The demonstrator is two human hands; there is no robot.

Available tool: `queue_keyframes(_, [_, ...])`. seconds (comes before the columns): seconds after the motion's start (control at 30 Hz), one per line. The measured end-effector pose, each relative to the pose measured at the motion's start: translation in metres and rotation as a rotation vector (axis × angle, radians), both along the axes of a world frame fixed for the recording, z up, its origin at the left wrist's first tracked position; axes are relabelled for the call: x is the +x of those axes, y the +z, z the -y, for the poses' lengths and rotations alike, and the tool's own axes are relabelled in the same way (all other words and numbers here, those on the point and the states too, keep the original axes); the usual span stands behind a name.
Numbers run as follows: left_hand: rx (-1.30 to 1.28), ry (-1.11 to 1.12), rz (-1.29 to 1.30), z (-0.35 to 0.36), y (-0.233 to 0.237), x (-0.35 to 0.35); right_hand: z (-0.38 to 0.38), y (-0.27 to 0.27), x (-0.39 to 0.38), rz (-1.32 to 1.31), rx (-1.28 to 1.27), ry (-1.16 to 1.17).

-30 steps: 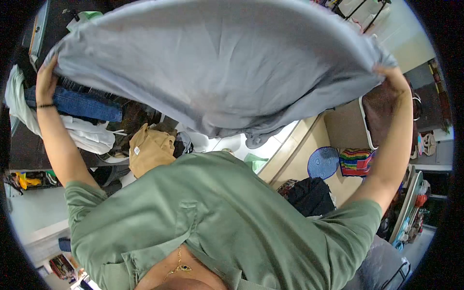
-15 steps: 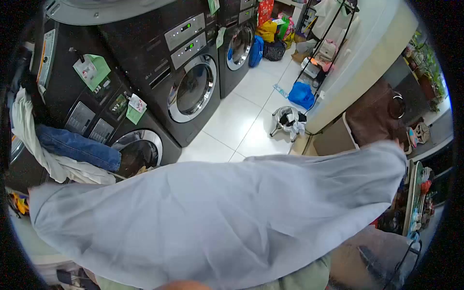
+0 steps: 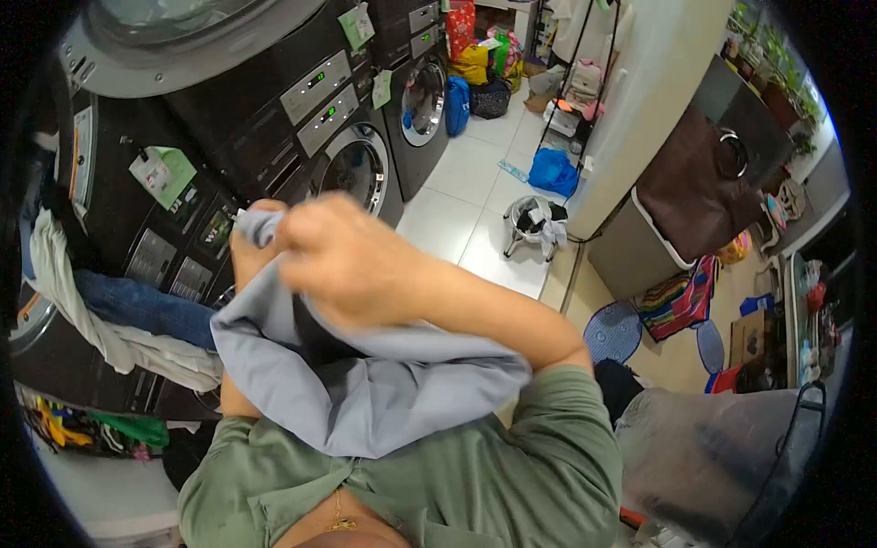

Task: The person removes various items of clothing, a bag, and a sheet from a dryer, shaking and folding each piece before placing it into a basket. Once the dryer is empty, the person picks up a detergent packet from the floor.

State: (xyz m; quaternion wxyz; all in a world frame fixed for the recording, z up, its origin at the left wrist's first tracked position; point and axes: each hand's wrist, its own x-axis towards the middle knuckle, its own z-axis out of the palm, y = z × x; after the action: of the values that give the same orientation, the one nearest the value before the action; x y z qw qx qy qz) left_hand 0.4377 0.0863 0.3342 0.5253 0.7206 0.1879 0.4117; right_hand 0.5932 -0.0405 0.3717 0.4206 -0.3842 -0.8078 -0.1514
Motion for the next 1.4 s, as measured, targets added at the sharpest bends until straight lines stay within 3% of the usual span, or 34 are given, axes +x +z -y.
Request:
queue_keyframes(0.03, [0.301, 0.096, 0.014, -0.016, -0.007, -0.008, 0.025, 0.005, -0.007, 0.064, -0.173, 0.071])
queue_keyframes(0.07, [0.242, 0.248, 0.031, -0.035, -0.011, -0.014, 0.039, 0.005, -0.003, 0.195, -0.338, 0.214])
queue_keyframes(0.1, [0.173, 0.394, 0.052, -0.053, -0.016, -0.020, 0.046, -0.001, -0.009, 0.114, -0.239, 0.306])
queue_keyframes(0.17, [0.203, 0.600, 0.038, -0.084, -0.008, -0.036, 0.059, -0.033, -0.019, 0.139, -0.714, 0.375])
queue_keyframes(0.2, [0.208, 0.558, 0.123, -0.083, 0.001, -0.037, 0.062, -0.048, -0.021, 0.148, -0.950, 0.409])
queue_keyframes(0.27, [0.259, 0.610, 0.167, -0.106, 0.001, -0.049, 0.061, -0.065, -0.012, 0.211, -1.233, 0.320])
queue_keyframes(0.33, [0.389, 0.684, 0.131, -0.106, 0.012, -0.060, 0.061, -0.050, 0.006, 0.297, -1.364, -0.036])
queue_keyframes(0.4, [0.393, 0.580, 0.069, -0.119, 0.012, -0.087, 0.059, -0.083, 0.039, 0.067, -1.137, -0.177])
queue_keyframes(0.47, [0.388, 0.384, -0.122, -0.129, 0.004, -0.118, 0.061, -0.066, 0.067, -0.316, -1.019, -0.321])
queue_keyframes(0.53, [0.196, 0.161, -0.238, -0.084, 0.029, -0.117, 0.065, -0.042, 0.091, -0.269, -0.911, -0.496])
queue_keyframes(0.6, [0.248, 0.014, -0.609, -0.089, 0.024, -0.124, 0.047, -0.052, 0.111, -0.119, -1.003, -0.500])
queue_keyframes(0.63, [0.319, 0.131, -0.716, -0.095, 0.017, -0.120, 0.042, -0.061, 0.114, -0.046, -1.052, -0.499])
queue_keyframes(0.67, [0.389, 0.251, -0.820, -0.105, 0.007, -0.113, 0.037, -0.063, 0.109, -0.264, -1.064, -0.440])
queue_keyframes(0.73, [0.317, 0.458, -0.515, -0.119, -0.024, -0.096, 0.014, -0.062, 0.087, -0.692, -1.062, -0.305])
queue_keyframes(0.8, [0.011, 0.451, -0.146, -0.105, -0.038, -0.070, 0.002, -0.058, 0.049, -1.246, -1.039, 0.078])
queue_keyframes(0.87, [-0.082, 0.370, -0.023, -0.062, -0.040, -0.040, -0.018, -0.061, 0.002, -1.480, -0.956, 0.291])
queue_keyframes(0.93, [-0.201, -0.096, 0.307, -0.026, -0.058, -0.024, -0.026, -0.050, -0.042, -1.416, -0.777, 0.391])
queue_keyframes(1.0, [0.241, -0.018, 0.068, 0.003, -0.049, -0.012, -0.050, -0.065, -0.046, -1.147, -0.836, 0.431])
queue_keyframes(1.03, [0.440, 0.070, -0.069, 0.001, -0.055, -0.011, -0.052, -0.066, -0.038, -0.855, -0.615, 0.397])
queue_keyframes(1.07, [0.006, 0.011, 0.065, -0.006, -0.054, -0.009, -0.038, -0.050, -0.034, -0.876, -0.549, 0.329])
queue_keyframes(1.13, [-0.001, 0.121, -0.156, -0.028, -0.072, -0.021, -0.024, -0.030, -0.009, -0.327, 0.059, -0.197])
queue_keyframes(1.2, [0.082, 0.063, -0.030, -0.020, -0.073, -0.016, -0.022, -0.024, -0.006, -0.218, -0.076, -0.398])
queue_keyframes(1.3, [0.104, 0.219, 0.014, -0.016, -0.069, -0.011, -0.049, -0.067, 0.001, -0.252, -0.781, -0.383])
queue_keyframes(1.33, [0.104, 0.228, 0.159, -0.021, -0.075, -0.008, -0.065, -0.079, 0.009, -0.173, -0.710, -0.412])
queue_keyframes(1.4, [0.172, 0.391, 0.259, -0.007, -0.078, 0.008, -0.072, -0.051, 0.015, -0.186, -0.556, -0.440])
